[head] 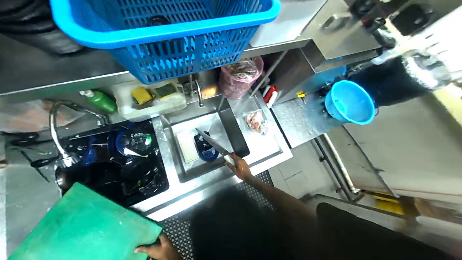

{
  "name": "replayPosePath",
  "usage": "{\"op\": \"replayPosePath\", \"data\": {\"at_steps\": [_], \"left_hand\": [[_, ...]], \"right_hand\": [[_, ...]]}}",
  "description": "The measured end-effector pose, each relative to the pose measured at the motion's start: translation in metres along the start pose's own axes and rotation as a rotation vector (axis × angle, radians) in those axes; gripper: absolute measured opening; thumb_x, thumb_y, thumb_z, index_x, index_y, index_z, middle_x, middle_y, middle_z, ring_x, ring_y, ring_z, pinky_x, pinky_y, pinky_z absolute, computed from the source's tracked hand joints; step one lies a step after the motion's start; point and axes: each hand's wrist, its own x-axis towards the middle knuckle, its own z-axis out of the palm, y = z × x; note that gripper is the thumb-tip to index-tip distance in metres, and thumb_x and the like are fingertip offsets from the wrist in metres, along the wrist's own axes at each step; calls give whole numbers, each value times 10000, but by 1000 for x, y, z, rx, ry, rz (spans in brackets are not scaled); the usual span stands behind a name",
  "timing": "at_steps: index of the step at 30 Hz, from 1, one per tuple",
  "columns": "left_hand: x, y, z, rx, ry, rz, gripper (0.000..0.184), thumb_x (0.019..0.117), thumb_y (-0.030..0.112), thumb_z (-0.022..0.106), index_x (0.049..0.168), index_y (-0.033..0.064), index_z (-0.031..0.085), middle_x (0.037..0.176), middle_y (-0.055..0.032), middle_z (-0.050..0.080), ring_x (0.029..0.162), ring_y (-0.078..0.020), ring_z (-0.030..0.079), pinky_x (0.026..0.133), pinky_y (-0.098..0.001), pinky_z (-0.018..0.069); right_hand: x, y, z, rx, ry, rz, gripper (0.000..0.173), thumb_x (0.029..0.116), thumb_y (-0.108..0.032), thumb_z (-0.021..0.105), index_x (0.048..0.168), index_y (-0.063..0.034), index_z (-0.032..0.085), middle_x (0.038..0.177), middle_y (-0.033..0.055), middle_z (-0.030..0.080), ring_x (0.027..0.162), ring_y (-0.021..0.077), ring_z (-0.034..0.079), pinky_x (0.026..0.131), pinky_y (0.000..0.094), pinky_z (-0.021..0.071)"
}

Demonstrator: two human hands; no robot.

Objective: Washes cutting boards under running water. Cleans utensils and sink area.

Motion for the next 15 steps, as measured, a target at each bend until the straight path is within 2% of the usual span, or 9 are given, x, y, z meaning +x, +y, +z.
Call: {"op": "replayPosePath", "data": {"at_steps": [1,2,3,4,8,11,12,13,15], "left_hand": [[10,-2,5,24,19,-64,582,1093,533,296,1547,172,352,1460,-62,506,1303,-169,521,1054,-433,485],[23,-5,10,31,76,-126,547,1076,577,322,1417,179,478,1224,-13,617,1066,-113,626,882,-358,562],[30,-4,17,29,101,-167,539,1066,601,325,1324,169,518,1057,3,627,899,-94,642,764,-317,573],[33,0,23,25,96,-191,544,1068,602,316,1308,155,511,1023,-1,611,864,-95,635,747,-306,570],[32,16,31,50,87,-238,601,1068,601,296,1408,132,458,1205,-51,599,1048,-139,618,885,-368,551],[29,29,39,151,162,-326,599,1045,647,297,1217,106,488,965,-31,568,824,-118,606,730,-326,552],[21,36,42,220,167,-368,632,1043,660,272,1248,92,460,979,-50,550,822,-126,588,734,-327,539],[10,46,45,311,137,-417,696,1045,659,246,1411,85,393,1118,-90,545,911,-149,572,806,-351,527],[-11,64,58,537,65,-487,730,1053,626,228,1540,84,268,1318,-156,506,1043,-209,549,889,-434,502]], "right_hand": [[9,-1,-1,-5,-28,0,580,1026,-461,545,1525,-171,494,1440,128,599,1332,268,574,1141,484,442],[16,-3,0,-15,-49,-3,573,1024,-453,552,1524,-179,497,1423,142,608,1313,290,587,1124,502,455],[24,-5,1,-30,-70,-8,567,1026,-451,551,1526,-190,496,1401,155,618,1290,310,599,1104,515,465],[32,-8,3,-43,-87,-16,561,1028,-452,547,1528,-204,495,1376,163,628,1268,324,610,1088,523,474],[44,-20,14,-54,-95,-66,531,1033,-446,534,1527,-254,501,1346,155,639,1206,324,641,1019,531,517],[39,-34,24,17,-86,-118,519,1028,-391,558,1520,-231,513,1362,159,628,1206,319,643,1006,514,532],[35,-40,26,49,-101,-127,521,1030,-369,564,1525,-216,509,1366,171,623,1212,325,639,1015,511,528],[31,-46,28,82,-123,-130,524,1032,-354,565,1529,-201,502,1369,183,618,1220,329,634,1026,510,522],[24,-60,30,125,-162,-111,527,1029,-339,564,1531,-196,496,1368,192,617,1226,335,630,1036,518,515]]}}
